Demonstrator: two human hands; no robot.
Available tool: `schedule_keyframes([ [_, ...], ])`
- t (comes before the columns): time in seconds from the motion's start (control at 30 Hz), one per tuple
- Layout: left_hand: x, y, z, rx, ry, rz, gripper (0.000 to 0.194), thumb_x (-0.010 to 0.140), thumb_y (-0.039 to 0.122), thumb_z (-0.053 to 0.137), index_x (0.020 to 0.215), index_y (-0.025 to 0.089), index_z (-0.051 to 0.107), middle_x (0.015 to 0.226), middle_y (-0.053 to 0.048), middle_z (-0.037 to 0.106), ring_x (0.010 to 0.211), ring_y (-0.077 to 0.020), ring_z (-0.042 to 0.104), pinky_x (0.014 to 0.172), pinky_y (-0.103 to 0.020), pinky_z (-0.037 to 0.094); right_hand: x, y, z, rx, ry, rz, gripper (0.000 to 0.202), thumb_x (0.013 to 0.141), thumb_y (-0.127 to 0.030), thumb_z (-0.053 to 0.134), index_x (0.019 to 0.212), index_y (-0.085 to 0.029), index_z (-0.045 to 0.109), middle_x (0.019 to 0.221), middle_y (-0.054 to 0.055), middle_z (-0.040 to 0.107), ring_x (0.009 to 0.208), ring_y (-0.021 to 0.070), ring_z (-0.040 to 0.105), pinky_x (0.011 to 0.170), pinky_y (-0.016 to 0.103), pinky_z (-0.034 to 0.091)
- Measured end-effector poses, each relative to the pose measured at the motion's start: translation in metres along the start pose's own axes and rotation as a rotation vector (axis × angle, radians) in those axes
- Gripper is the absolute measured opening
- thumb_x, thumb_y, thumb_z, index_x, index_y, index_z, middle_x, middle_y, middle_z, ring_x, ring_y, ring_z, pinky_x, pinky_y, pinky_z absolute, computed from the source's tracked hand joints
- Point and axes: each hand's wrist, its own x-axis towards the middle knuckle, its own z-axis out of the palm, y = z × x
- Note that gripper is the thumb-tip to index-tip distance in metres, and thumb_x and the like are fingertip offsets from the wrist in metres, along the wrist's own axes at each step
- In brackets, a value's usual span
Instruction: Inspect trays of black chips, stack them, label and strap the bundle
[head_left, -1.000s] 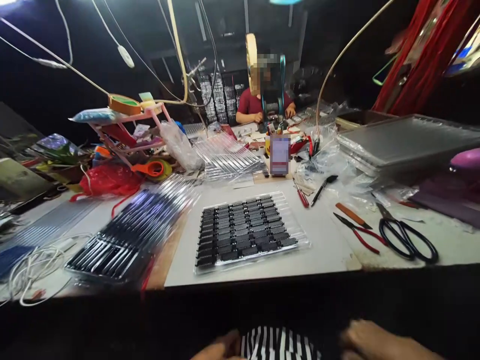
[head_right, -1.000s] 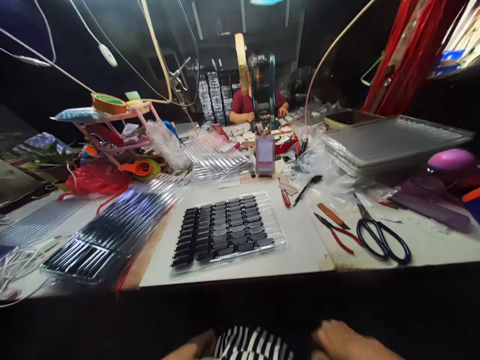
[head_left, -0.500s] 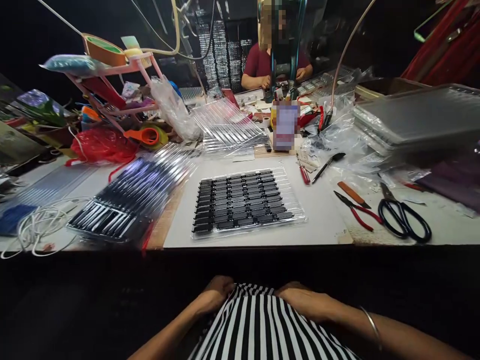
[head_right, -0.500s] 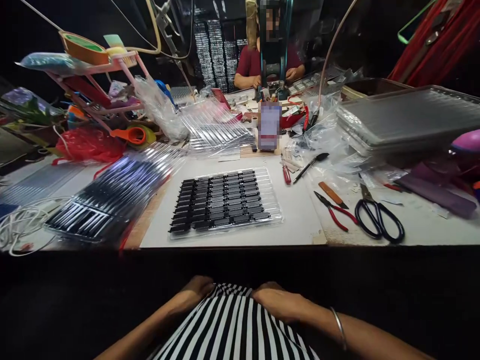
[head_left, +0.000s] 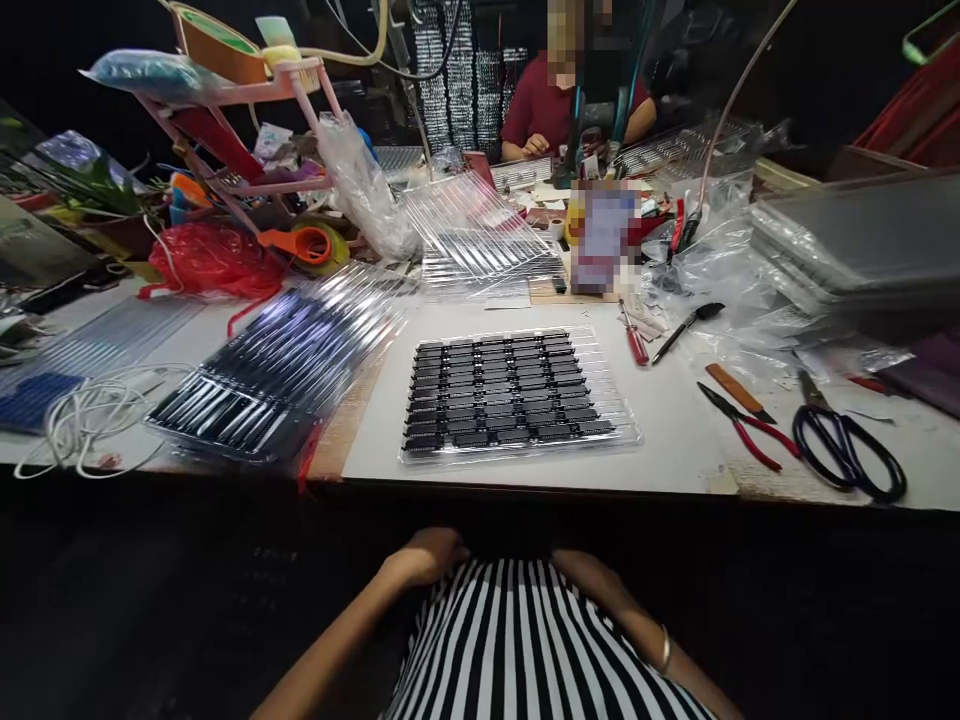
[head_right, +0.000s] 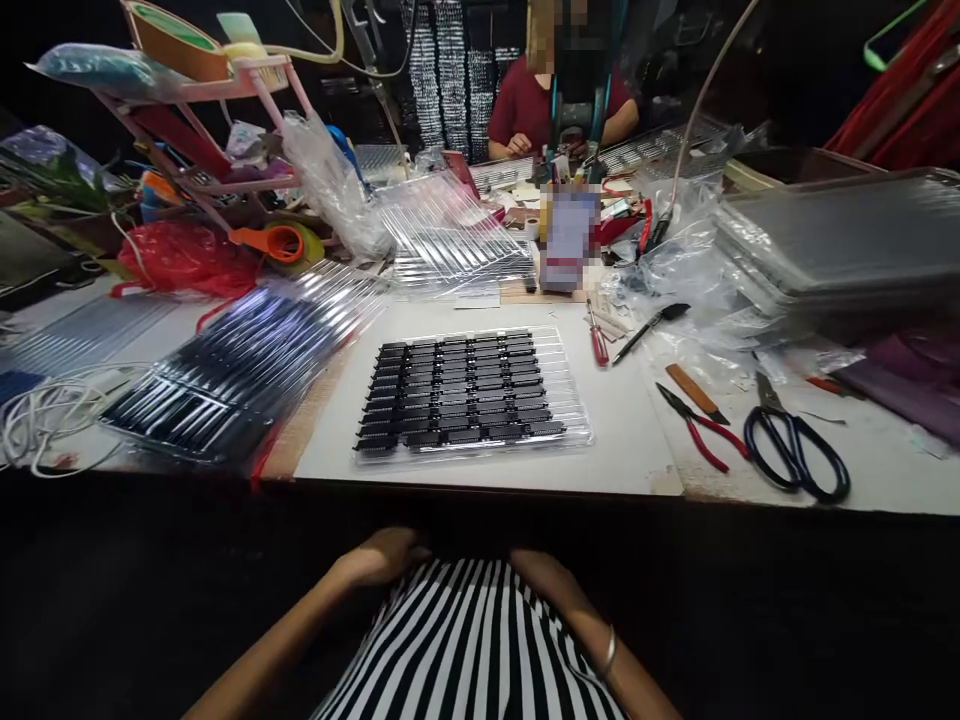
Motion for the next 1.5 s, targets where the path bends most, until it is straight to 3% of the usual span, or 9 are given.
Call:
schedule_keyframes([
  [0.1,-0.037,0.02,-0.023,-0.12,0.07,0.262,0.027,0.09,0.035,0.046,0.101,0.023,0.067,0.1,-0.003,0.068,0.092,-0.017,0.061,0.082,-0.025,0.043,-0.021,-0.016,-0.009,0.039,0.1,-0.017,0.04,0.094,-0.037,0.034,0.116,-0.018,0.059,0.115,0.012,0.062,0.108,0.0261,0.057,0.093,0.041,0.042],
  [0.23,-0.066,0.024,-0.051,-0.306,0.761,0.466,0.02,0.089,0.029,0.049,0.093,0.021,0.067,0.076,0.0,0.065,0.073,-0.0137,0.06,0.071,-0.023,0.044,-0.069,-0.046,-0.046,0.176,0.341,-0.41,0.025,0.093,-0.033,0.041,0.101,-0.022,0.062,0.09,0.002,0.065,0.084,0.0151,0.061,0.077,0.027,0.047],
  [0.33,-0.058,0.01,-0.067,-0.283,1.277,0.382,0.015,0.086,0.027,0.054,0.09,0.02,0.066,0.08,-0.002,0.065,0.079,-0.0158,0.06,0.081,-0.027,0.044,-0.079,-0.062,-0.074,0.08,0.931,-0.514,0.02,0.092,-0.025,0.044,0.104,-0.022,0.059,0.093,0.004,0.065,0.088,0.0166,0.06,0.08,0.03,0.045],
  [0.4,-0.046,0.0,-0.074,-0.231,1.422,0.305,0.017,0.085,0.029,0.055,0.092,0.018,0.066,0.088,-0.004,0.065,0.085,-0.0181,0.06,0.085,-0.03,0.043,-0.068,-0.067,-0.085,-0.154,1.24,-0.42,0.03,0.091,-0.025,0.046,0.12,-0.021,0.053,0.115,0.009,0.062,0.11,0.0232,0.054,0.094,0.04,0.037],
  [0.6,-0.03,-0.013,-0.081,-0.294,1.308,0.133,0.035,0.085,0.041,0.053,0.111,0.018,0.062,0.107,-0.008,0.066,0.082,-0.0192,0.06,0.076,-0.031,0.048,-0.034,-0.068,-0.088,-0.404,1.243,-0.32,0.048,0.093,-0.034,0.043,0.138,-0.018,0.036,0.133,0.014,0.051,0.127,0.027,0.042,0.102,0.048,0.027],
  [0.77,-0.03,-0.006,-0.086,-0.416,1.19,0.206,0.039,0.087,0.039,0.052,0.119,0.018,0.057,0.111,-0.008,0.066,0.104,-0.0211,0.06,0.093,-0.035,0.045,-0.031,-0.051,-0.113,-0.246,1.411,-0.192,0.04,0.094,-0.035,0.039,0.129,-0.019,0.048,0.125,0.013,0.058,0.115,0.0262,0.052,0.098,0.047,0.033],
  [1.0,-0.021,0.006,-0.08,-0.519,1.176,0.198,0.035,0.086,0.039,0.053,0.114,0.02,0.061,0.114,-0.007,0.065,0.106,-0.0207,0.06,0.097,-0.035,0.045,-0.019,-0.039,-0.131,-0.138,1.399,-0.184,0.032,0.09,-0.033,0.045,0.112,-0.017,0.062,0.105,0.011,0.066,0.097,0.0235,0.059,0.083,0.04,0.047],
  [1.37,-0.058,0.008,-0.06,-0.663,1.081,-0.022,0.041,0.081,0.048,0.056,0.108,0.019,0.065,0.093,-0.005,0.072,0.075,-0.0171,0.064,0.077,-0.03,0.053,-0.086,-0.03,-0.104,-0.015,1.306,-0.083,0.027,0.087,-0.04,0.049,0.101,-0.024,0.066,0.093,0.003,0.07,0.084,0.0191,0.065,0.08,0.032,0.051],
  [1.5,-0.073,0.001,-0.055,-0.731,1.068,-0.083,0.041,0.078,0.048,0.06,0.103,0.016,0.065,0.077,-0.003,0.068,0.067,-0.0155,0.062,0.065,-0.025,0.051,-0.108,-0.011,-0.099,-0.012,1.168,0.181,0.049,0.081,-0.059,0.044,0.112,-0.026,0.064,0.068,0.001,0.067,0.041,0.0162,0.054,0.048,0.034,0.049],
])
